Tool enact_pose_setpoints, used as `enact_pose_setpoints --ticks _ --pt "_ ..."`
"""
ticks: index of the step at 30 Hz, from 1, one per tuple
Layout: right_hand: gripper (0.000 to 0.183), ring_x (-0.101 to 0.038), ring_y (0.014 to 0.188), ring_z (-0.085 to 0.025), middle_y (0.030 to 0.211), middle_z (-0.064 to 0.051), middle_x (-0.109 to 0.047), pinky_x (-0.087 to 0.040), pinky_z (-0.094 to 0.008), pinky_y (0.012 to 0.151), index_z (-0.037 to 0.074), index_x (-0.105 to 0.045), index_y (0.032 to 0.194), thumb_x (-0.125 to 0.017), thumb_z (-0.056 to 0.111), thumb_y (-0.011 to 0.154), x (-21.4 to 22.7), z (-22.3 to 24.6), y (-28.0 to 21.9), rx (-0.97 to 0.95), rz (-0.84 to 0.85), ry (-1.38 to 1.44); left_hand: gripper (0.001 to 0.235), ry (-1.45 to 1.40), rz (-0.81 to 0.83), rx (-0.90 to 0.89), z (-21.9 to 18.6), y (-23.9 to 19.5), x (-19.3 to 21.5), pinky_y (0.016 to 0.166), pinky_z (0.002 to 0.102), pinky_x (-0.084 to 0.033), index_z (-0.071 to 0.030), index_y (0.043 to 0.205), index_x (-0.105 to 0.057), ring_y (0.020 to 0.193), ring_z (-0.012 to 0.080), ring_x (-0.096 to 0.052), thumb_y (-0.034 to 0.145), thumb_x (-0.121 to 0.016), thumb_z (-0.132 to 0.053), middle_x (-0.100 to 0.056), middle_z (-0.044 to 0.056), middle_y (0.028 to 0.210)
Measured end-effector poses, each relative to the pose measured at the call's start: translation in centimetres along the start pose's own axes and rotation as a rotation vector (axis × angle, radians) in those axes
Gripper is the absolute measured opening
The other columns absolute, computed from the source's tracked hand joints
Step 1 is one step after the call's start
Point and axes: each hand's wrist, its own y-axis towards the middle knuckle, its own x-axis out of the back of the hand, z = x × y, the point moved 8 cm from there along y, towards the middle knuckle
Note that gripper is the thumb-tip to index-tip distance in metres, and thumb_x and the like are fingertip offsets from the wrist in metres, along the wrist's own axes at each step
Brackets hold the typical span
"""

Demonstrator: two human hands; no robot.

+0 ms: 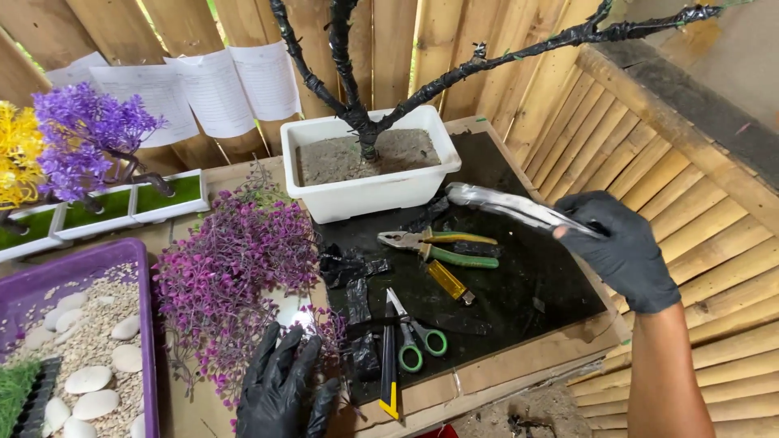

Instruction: The person shapes the branches of a small tree in a white pot using black gloves. They wrap wire around the branches to secure their position and use a yellow utility knife to trim the wire. The person then sets down the tools and adjusts the pot on the work surface.

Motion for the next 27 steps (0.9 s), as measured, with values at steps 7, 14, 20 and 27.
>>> enact_pose_setpoints --ticks 7,14,20,27 --pt "0.020 -0.059 0.114 -0.042 0.101 -0.019 -0.068 -0.042 -0.052 0.099 0.004 -0.064 0.089 -0.070 0.022 0.093 -4.5 -4.9 -0.9 0.232 -0.088 -0.649 0.068 0.024 0.039 -0.041 1.8 -1.1 -3.1 0.129 0.057 -0.023 -0.031 0.146 -0.055 0.158 0.0313 -0.029 0.084 -0.065 -0.057 -0.048 -0.003 0.158" --pt "0.041 -0.057 0.119 -0.039 0.137 -0.015 -0.060 -0.048 -0.050 0.098 0.010 -0.071 0.107 -0.069 0.045 0.088 -7.4 -3.0 -2.6 -0.015 0.052 -0.797 0.068 0.084 0.087 0.007 2.0 -0.8 -3.1 0.112 0.058 -0.048 -0.035 0.141 -0.056 0.151 0.0380 -0.039 0.077 -0.079 -0.034 -0.050 0.006 0.155" --pt "0.038 -0.056 0.119 -0.027 0.127 -0.008 -0.067 -0.042 -0.047 0.102 0.016 -0.071 0.120 -0.057 0.041 0.095 -12.9 6.7 -5.3 0.096 0.403 -0.420 0.074 0.017 0.100 -0.092 -3.5 2.8 -2.2 0.116 0.053 -0.038 -0.025 0.151 -0.042 0.147 0.0427 -0.037 0.085 -0.073 -0.036 -0.041 0.019 0.158" --pt "0.060 -0.067 0.108 -0.031 0.119 -0.017 -0.069 -0.057 -0.039 0.096 0.004 -0.055 0.144 -0.077 0.011 0.088 -19.9 3.1 -8.7 0.407 0.428 -0.344 0.099 0.027 0.221 0.022 -2.3 1.0 -2.9 0.124 0.057 -0.016 -0.011 0.164 -0.020 0.154 0.0400 -0.022 0.090 -0.062 -0.060 -0.028 0.016 0.167"
